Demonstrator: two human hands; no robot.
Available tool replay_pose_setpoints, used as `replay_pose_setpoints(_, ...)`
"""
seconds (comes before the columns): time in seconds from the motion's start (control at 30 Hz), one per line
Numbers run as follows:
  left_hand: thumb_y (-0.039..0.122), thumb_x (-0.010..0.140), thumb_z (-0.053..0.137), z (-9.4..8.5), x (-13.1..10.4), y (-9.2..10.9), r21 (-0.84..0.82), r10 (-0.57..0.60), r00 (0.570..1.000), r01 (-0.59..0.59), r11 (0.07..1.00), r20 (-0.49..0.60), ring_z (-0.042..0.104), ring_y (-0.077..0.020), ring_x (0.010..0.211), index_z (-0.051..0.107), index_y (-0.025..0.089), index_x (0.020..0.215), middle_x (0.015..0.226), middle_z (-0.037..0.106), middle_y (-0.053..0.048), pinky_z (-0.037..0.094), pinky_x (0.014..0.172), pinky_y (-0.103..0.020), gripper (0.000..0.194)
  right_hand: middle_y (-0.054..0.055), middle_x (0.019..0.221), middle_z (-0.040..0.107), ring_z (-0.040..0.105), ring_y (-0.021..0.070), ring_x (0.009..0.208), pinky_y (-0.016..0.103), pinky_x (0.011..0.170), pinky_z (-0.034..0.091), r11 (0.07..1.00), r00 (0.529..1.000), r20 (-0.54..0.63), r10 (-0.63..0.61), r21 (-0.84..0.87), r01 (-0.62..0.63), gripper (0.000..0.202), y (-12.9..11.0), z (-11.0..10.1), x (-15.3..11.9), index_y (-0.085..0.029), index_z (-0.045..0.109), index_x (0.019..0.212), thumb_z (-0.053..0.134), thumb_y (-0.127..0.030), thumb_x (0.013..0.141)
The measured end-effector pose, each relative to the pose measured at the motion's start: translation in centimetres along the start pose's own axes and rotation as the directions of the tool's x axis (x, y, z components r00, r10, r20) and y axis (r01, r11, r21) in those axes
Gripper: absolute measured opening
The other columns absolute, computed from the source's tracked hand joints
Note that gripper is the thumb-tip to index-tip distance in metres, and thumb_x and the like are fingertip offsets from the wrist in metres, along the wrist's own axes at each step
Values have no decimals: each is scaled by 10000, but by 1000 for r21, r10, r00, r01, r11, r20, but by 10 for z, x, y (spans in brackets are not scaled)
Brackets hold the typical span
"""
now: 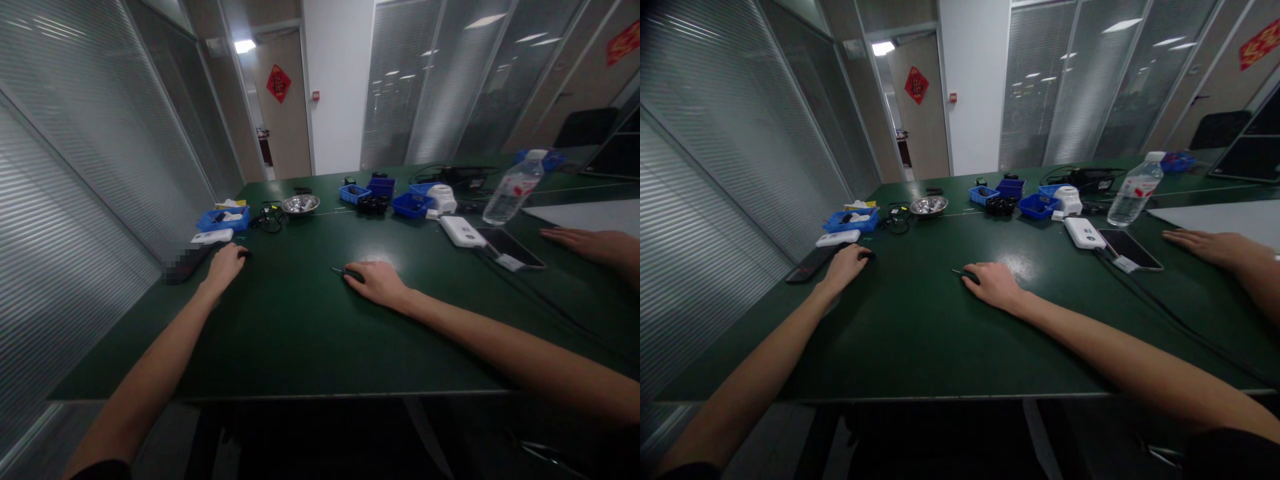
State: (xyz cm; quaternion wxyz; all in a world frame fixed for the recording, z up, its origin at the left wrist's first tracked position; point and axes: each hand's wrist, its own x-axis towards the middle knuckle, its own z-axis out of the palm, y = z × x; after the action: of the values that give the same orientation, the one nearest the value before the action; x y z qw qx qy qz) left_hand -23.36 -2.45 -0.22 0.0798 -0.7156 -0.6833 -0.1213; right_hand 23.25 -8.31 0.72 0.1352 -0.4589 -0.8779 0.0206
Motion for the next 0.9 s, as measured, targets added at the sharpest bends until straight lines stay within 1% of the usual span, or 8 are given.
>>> replay_pose_setpoints(0.27,306,963,536,3,3,0,-74,3,1000,-3,997,-3,707,-351,1108,796,155,1217,1227,734,-170,556,993,-440,393,123,1150,696,644,275,1053,359,795,509,998,997,-56,-46,-45,44,380,-1,0,-2,-199,714,1306,525,-424,1066)
replay_pose_setpoints(0.47,249,946,560,4,3,-2,-149,18,996,-32,988,-90,701,-340,1152,815,203,1190,1245,754,-132,537,1032,-435,355,130,1127,696,627,285,1042,361,763,512,996,996,-57,-68,-65,64,382,-3,-4,-6,-195,698,1321,546,-429,1060)
replay_pose_setpoints(0.6,241,922,607,3,3,-2,-240,-12,994,-14,971,-104,721,-313,1105,834,221,1125,1199,778,-103,537,1027,-416,305,145,1138,705,619,298,1045,358,717,515,991,979,-165,-121,-74,110,396,-10,-19,-6,-170,690,1323,586,-426,1040)
replay_pose_setpoints(0.7,244,891,660,3,4,-3,-336,-100,993,75,939,-58,740,-288,1048,840,237,1099,1138,801,-80,549,997,-392,275,111,1081,725,632,250,954,345,699,511,974,903,-374,-213,-13,225,307,-30,-43,-13,-187,708,1263,557,-357,1056)
replay_pose_setpoints(0.77,243,874,688,2,6,-3,-379,-157,987,136,915,-25,748,-281,1021,842,241,1092,1097,813,-72,550,986,-386,267,69,975,725,643,198,828,336,696,520,925,800,-531,-281,71,372,252,-53,-61,-30,-199,713,1220,552,-288,1048)
replay_pose_setpoints(0.83,235,848,720,1,7,-3,-427,-215,977,198,882,9,751,-280,1002,846,236,1078,1061,820,-73,552,970,-381,262,31,895,708,638,180,728,327,638,525,861,702,-628,-336,96,499,317,-79,-75,-59,-258,684,1313,558,-285,1024)
replay_pose_setpoints(0.87,233,834,734,0,7,-4,-453,-240,970,226,862,27,753,-280,989,847,231,1072,1044,822,-75,556,952,-376,263,17,866,697,639,186,703,331,610,528,840,685,-630,-366,93,534,351,-91,-80,-76,-307,674,1345,562,-317,1013)
replay_pose_setpoints(0.9,234,823,745,0,7,-4,-478,-260,965,248,843,43,755,-279,975,847,226,1068,1030,824,-76,562,929,-368,266,3,840,685,635,192,674,339,585,532,836,699,-608,-377,101,539,359,-103,-83,-93,-367,673,1348,560,-359,1008)
